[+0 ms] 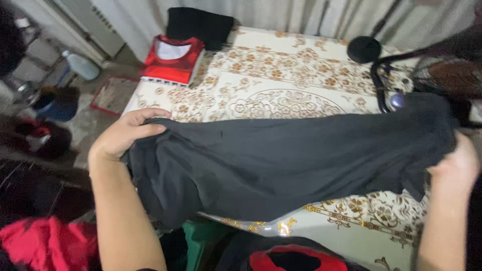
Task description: The person folds a black t-shirt and a white tank top on a patterned tablecloth by smoothing the fabric and folding the sides toward the center.
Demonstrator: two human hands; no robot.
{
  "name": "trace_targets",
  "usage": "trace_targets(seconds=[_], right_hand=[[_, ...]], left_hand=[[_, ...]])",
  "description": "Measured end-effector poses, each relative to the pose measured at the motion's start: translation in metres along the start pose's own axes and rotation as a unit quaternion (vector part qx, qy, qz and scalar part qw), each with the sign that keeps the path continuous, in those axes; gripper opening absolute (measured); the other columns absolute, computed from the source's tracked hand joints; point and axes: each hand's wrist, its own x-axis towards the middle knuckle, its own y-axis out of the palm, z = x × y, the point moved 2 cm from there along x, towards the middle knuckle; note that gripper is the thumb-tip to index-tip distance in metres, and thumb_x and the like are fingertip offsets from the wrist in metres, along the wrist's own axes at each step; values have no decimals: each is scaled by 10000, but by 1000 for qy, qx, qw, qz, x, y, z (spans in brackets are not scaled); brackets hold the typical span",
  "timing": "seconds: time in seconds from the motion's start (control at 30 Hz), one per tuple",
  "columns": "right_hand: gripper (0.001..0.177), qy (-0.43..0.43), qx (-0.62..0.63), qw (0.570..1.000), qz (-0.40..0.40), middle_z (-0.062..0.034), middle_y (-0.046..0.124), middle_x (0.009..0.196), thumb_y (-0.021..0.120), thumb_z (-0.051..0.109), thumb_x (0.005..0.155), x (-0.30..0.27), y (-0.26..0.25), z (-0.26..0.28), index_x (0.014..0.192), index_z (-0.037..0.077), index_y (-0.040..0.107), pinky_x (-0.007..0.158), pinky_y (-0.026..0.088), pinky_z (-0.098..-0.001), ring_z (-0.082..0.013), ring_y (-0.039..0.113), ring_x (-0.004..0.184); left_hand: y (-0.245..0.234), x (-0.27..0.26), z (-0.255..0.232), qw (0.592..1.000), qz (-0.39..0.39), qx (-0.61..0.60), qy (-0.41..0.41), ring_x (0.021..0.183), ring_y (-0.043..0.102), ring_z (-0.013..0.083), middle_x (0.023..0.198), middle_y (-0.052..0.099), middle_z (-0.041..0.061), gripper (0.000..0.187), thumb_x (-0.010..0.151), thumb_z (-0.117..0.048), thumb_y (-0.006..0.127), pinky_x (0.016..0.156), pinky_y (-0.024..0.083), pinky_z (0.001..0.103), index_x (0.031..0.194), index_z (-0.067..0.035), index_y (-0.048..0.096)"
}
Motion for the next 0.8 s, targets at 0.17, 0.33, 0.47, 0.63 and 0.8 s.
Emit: trace_targets(seconds=[0.17, 0.33, 0.47, 0.63, 0.8], right_hand=[[333, -28, -322, 940, -109, -103, 672, 1217, 605, 225, 1077, 2, -47, -66, 1355, 42, 619, 902, 478, -336, -186, 609, 1016], [397, -63, -426, 897, -100, -123, 664, 1195, 690, 230, 1033, -40, -103, -112, 1362, 13, 636, 865, 492, -289, -158, 612, 1008], [455, -48, -508, 857, -71, -157, 684, 1241, 729, 278, 990, -93, -88, -123, 1325, -18, 641, 938, 494, -322, -211, 637, 1101], [633, 77, -691, 719, -8, -250, 720, 1239, 851, 250, 829, -138, -51, -132, 1329, -70, 632, 946, 526, -391, -339, 701, 1090], [614, 98, -470, 875, -59, -242, 654, 1346, 719, 299, 970, -138, -65, -139, 1435, -55, 531, 976, 507, -369, -315, 647, 1170]], left_hand=[[37, 77, 108, 898, -219, 354, -144, 1186, 624, 400, 1248, 674, 226, 507, 941, -381, 736, 1007, 484, 466, 1344, -80, 670], [109, 48, 218, 875, -162, 430, -151, 1262, 488, 493, 1406, 518, 227, 764, 776, -482, 791, 980, 458, 575, 1411, -134, 547], [139, 6, 273, 853, -276, 420, -143, 1201, 524, 492, 1292, 571, 274, 825, 719, -418, 861, 937, 482, 541, 1381, -41, 545], [152, -14, 313, 920, -308, 182, -159, 1001, 710, 357, 1061, 733, 210, 436, 931, -318, 743, 898, 546, 415, 1233, -14, 662], [150, -17, 296, 927, -348, 123, -68, 924, 717, 300, 1056, 724, 180, 300, 976, -245, 683, 820, 540, 378, 1095, 22, 750]])
